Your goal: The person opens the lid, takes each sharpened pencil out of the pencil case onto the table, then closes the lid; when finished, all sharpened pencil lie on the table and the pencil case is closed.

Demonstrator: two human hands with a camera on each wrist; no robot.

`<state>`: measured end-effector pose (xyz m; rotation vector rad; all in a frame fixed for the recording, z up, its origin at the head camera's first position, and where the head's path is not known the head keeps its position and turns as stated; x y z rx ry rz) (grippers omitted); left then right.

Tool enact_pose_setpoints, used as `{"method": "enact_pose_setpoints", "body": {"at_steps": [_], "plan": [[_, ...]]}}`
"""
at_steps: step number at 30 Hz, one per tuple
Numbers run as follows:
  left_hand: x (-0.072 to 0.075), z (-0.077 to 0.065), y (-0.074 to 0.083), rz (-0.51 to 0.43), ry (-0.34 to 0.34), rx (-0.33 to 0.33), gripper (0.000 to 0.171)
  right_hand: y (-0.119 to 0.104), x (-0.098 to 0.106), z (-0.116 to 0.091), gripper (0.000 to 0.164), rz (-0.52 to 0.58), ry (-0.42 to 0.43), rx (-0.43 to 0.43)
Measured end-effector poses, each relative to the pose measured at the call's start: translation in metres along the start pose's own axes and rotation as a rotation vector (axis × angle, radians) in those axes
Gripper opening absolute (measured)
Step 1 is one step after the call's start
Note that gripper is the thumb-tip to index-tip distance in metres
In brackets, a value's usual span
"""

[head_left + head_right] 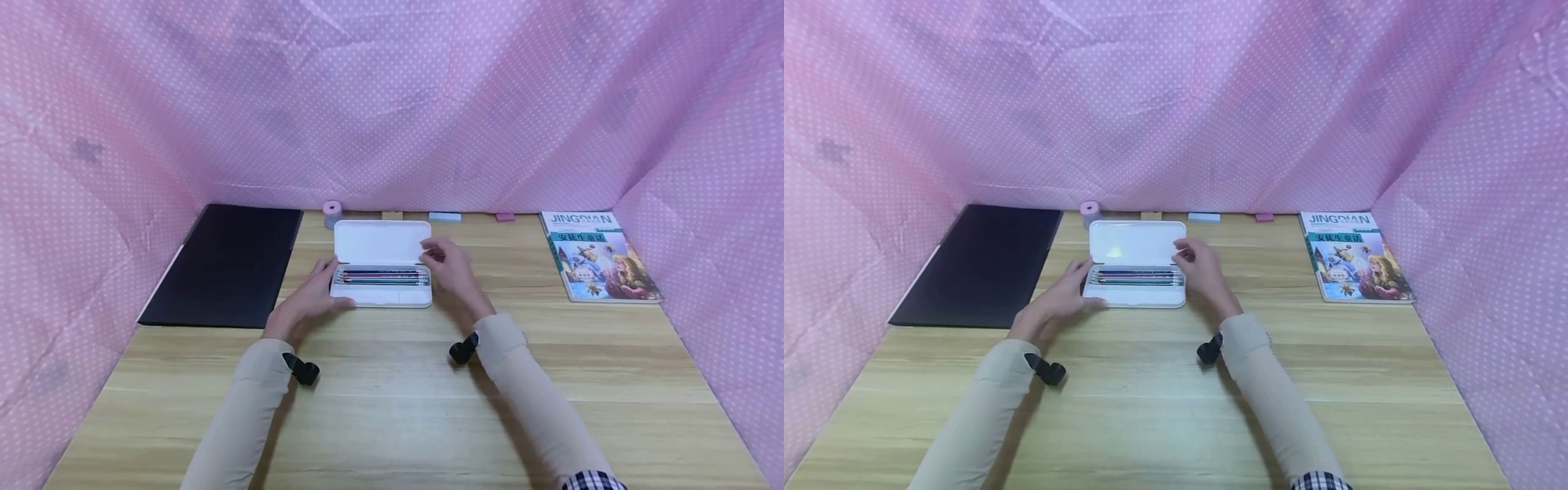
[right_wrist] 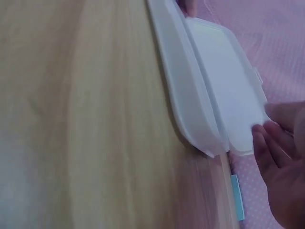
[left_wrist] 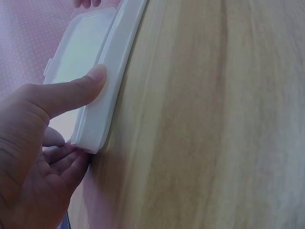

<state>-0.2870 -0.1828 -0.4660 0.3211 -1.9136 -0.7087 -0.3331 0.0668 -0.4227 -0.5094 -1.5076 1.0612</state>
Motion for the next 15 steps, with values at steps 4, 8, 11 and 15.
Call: {"method": "enact_pose_setpoints", "body": {"at_steps": [4,8,11,15], "plan": [[0.002,0.0,0.001,0.012,0.003,-0.004,0.111,-0.007,-0.03,-0.001,0.031,-0.131,-0.222,0.053],[0.001,0.001,0.002,0.007,-0.002,-0.007,0.111,-0.008,-0.047,-0.002,0.029,-0.216,-0.321,0.062],[0.0,0.0,0.001,0.003,-0.006,-0.003,0.111,-0.01,-0.053,-0.001,0.028,-0.241,-0.356,0.063],[0.001,-0.001,0.001,-0.002,-0.005,0.003,0.111,-0.012,-0.058,0.002,0.026,-0.275,-0.392,0.073]]}}
Point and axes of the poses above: each hand's wrist, its own z-axis towards the middle knuckle, its own x-axis out of the back of the hand, y = z × x, the point moved 10 cm from there along z, towards the middle knuckle, and after that the axes turned 8 degrees about -y, right-handed, at the moved point
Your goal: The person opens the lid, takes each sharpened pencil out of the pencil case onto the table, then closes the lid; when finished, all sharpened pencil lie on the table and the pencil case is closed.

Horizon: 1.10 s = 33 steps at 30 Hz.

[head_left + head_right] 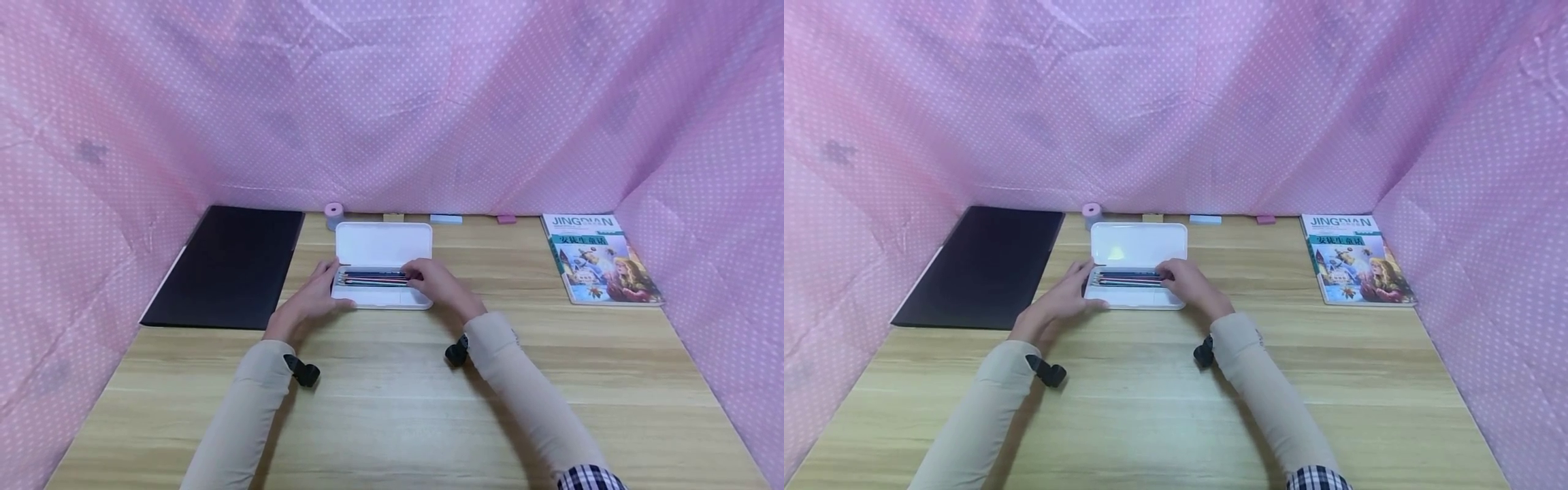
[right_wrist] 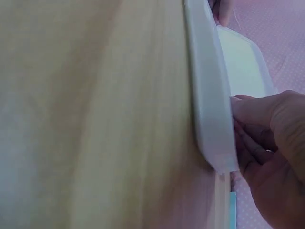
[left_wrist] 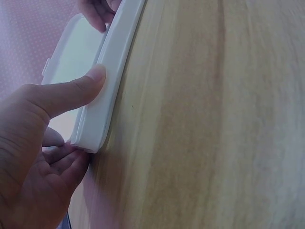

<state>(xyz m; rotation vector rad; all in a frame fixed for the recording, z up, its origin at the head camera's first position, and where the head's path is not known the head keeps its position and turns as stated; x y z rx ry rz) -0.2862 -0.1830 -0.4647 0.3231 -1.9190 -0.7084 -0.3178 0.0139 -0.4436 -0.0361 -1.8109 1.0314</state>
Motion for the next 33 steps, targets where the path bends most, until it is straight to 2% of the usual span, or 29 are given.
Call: {"method": "enact_pose_setpoints", "body": {"at_steps": [5,11,19,26,33], "plan": [[0.001,-0.001,0.001,0.003,0.004,-0.005,0.11,-0.002,-0.001,0.004,0.023,-0.04,-0.027,0.004],[0.001,0.0,0.003,0.005,0.009,-0.018,0.11,-0.001,0.0,0.002,0.019,-0.029,-0.039,0.003],[0.0,0.0,0.002,0.008,0.014,-0.023,0.11,0.004,0.029,-0.02,0.017,0.058,0.036,0.055],[0.0,0.0,0.002,0.008,0.011,-0.018,0.111,0.036,0.062,-0.056,0.017,0.058,0.087,0.034],[0.0,-0.001,0.001,0.001,0.006,-0.012,0.11,0.089,0.088,-0.095,0.018,0.075,0.15,-0.058]]}}
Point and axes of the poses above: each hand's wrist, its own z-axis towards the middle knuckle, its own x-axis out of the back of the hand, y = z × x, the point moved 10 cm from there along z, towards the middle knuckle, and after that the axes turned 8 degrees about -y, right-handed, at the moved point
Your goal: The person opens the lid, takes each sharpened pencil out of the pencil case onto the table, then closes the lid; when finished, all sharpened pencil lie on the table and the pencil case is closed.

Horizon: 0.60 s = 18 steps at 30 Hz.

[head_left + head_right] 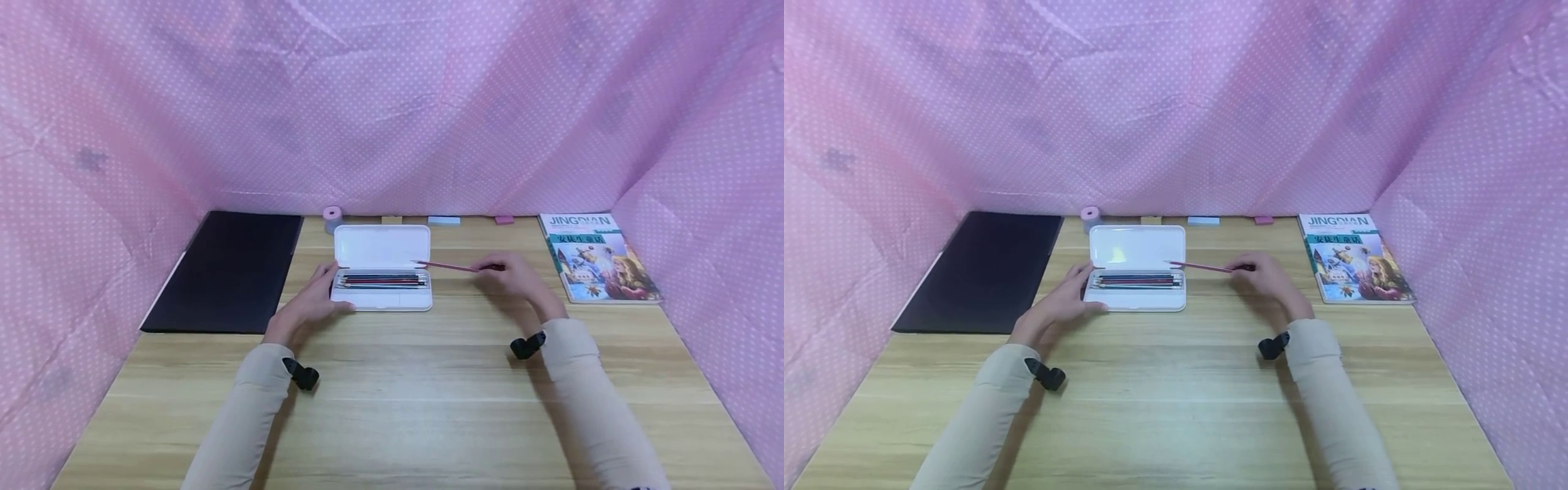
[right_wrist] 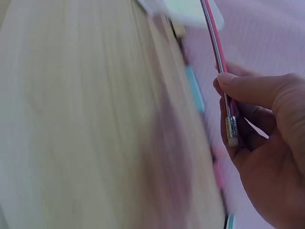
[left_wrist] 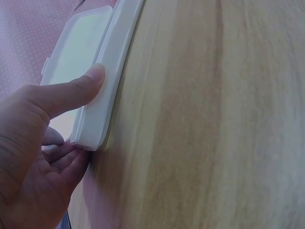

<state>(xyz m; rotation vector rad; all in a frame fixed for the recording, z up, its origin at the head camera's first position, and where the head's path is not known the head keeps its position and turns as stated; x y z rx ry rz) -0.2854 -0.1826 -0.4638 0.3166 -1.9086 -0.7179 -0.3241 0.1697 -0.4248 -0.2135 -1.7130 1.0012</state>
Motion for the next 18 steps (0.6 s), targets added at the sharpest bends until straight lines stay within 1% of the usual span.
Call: {"method": "enact_pose_setpoints", "body": {"at_steps": [4,6,9,13,18], "plan": [[0.0,0.0,0.0,0.001,0.0,-0.001,0.108,0.031,0.013,-0.011,0.019,0.003,0.041,-0.079],[0.001,0.0,0.0,0.002,0.002,-0.002,0.108,0.042,0.017,-0.015,0.018,-0.01,0.06,-0.108],[0.002,0.0,0.001,0.004,0.007,-0.007,0.108,0.048,0.019,-0.015,0.018,-0.057,0.074,-0.118],[0.002,0.0,0.002,0.002,0.008,-0.007,0.109,0.052,0.018,-0.013,0.02,-0.114,0.066,-0.137],[0.001,-0.001,0.004,-0.004,0.002,-0.017,0.109,0.063,0.017,-0.009,0.022,-0.105,0.057,-0.185]]}}
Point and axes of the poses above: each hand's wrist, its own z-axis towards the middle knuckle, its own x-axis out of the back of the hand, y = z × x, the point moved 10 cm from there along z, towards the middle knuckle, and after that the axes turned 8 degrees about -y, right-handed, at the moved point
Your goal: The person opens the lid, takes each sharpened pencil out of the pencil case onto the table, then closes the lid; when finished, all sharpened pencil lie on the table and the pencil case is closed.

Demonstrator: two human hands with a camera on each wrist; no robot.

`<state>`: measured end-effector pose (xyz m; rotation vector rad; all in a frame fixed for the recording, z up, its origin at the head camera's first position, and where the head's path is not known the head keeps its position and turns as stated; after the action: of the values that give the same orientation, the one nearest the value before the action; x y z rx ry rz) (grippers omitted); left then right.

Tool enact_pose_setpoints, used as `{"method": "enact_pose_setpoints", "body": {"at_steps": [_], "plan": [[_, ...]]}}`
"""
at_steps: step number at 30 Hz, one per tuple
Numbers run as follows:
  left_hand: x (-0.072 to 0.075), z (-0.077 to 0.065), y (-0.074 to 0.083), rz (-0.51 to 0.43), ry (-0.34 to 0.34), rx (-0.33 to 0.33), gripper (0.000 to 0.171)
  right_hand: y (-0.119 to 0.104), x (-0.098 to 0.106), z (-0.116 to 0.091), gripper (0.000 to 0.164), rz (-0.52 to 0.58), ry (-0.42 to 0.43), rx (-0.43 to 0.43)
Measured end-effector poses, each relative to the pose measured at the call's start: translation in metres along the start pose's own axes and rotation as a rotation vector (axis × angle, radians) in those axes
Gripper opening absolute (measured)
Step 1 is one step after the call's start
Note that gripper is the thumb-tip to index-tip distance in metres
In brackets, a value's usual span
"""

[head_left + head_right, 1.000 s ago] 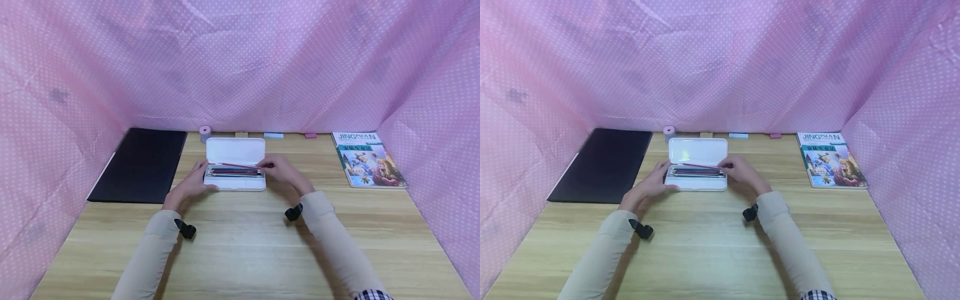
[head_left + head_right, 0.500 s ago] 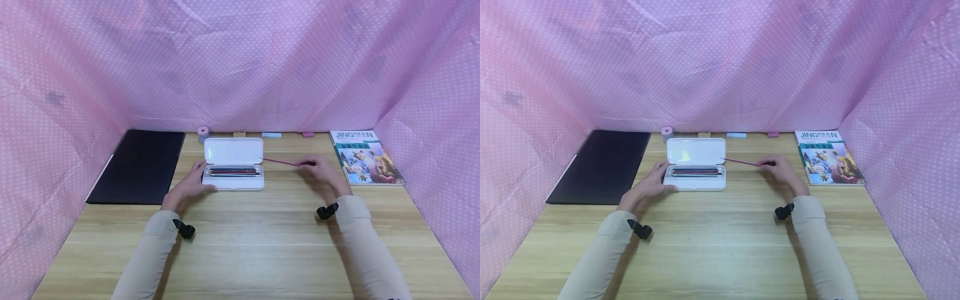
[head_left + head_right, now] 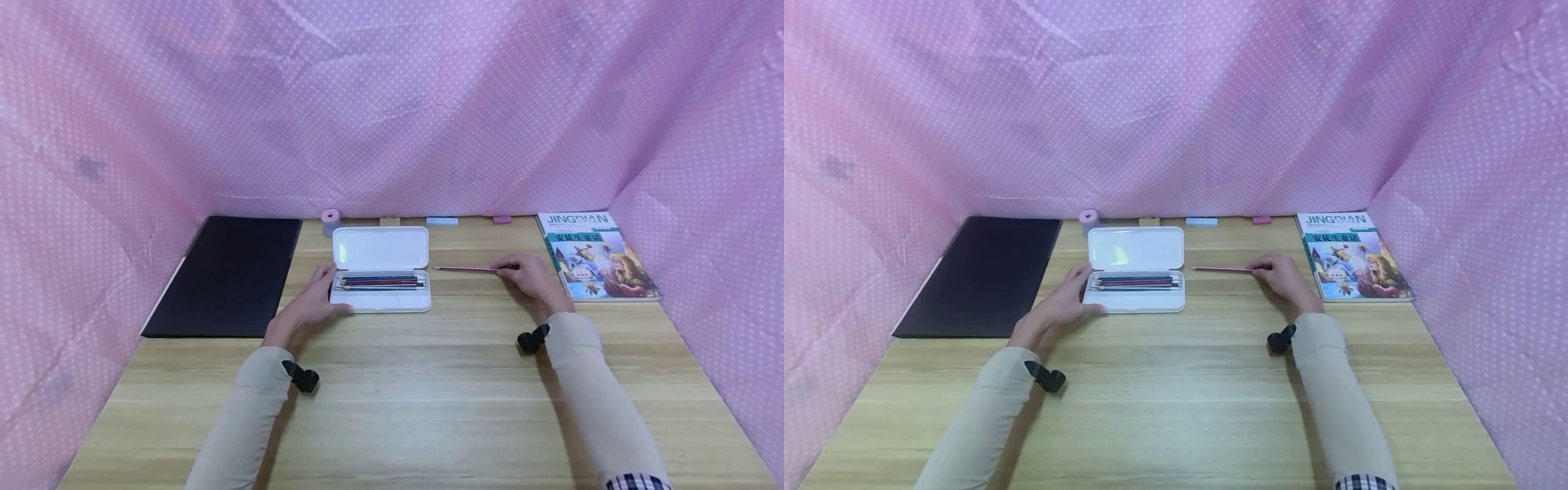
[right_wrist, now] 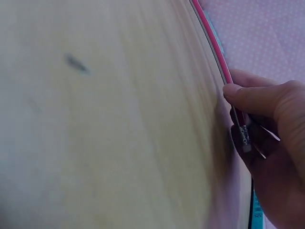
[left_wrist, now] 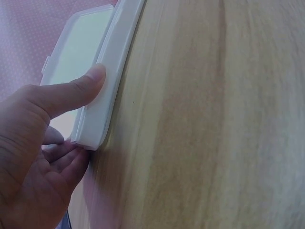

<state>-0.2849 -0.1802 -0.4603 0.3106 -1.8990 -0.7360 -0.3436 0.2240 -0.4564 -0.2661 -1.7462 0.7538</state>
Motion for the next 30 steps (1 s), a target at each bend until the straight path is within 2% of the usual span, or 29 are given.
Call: {"method": "enact_pose_setpoints", "body": {"at_steps": [4,8,16,19,24,27,30], "plan": [[-0.001,0.0,0.001,-0.004,-0.002,-0.006,0.108,0.008,0.001,0.004,0.021,0.007,0.016,-0.013],[-0.002,0.001,0.001,-0.011,-0.002,-0.005,0.108,0.011,0.004,0.005,0.021,0.007,0.053,0.013],[-0.002,0.002,-0.003,-0.005,-0.002,0.011,0.108,0.003,0.004,0.007,0.023,-0.013,0.077,0.043],[-0.001,0.002,-0.005,-0.007,0.003,0.011,0.108,-0.015,0.006,0.008,0.027,-0.009,0.091,0.082],[-0.001,0.001,-0.005,-0.006,0.004,0.006,0.109,-0.067,-0.001,0.011,0.033,0.031,0.109,0.196],[-0.001,0.001,-0.003,-0.001,0.004,0.0,0.109,-0.103,-0.014,0.012,0.034,0.056,0.116,0.289],[-0.001,0.001,-0.001,0.002,0.01,-0.008,0.109,-0.134,-0.035,0.015,0.034,0.094,0.068,0.373]]}}
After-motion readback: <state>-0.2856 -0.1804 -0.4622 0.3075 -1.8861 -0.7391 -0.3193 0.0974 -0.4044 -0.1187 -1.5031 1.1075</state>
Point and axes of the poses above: each hand's wrist, its own z-axis towards the middle knuckle, its own x-axis out of the back of the hand, y = z × x, the point moved 10 cm from there along z, towards the middle knuckle, and after that the axes turned 8 degrees about -y, right-handed, at the moved point
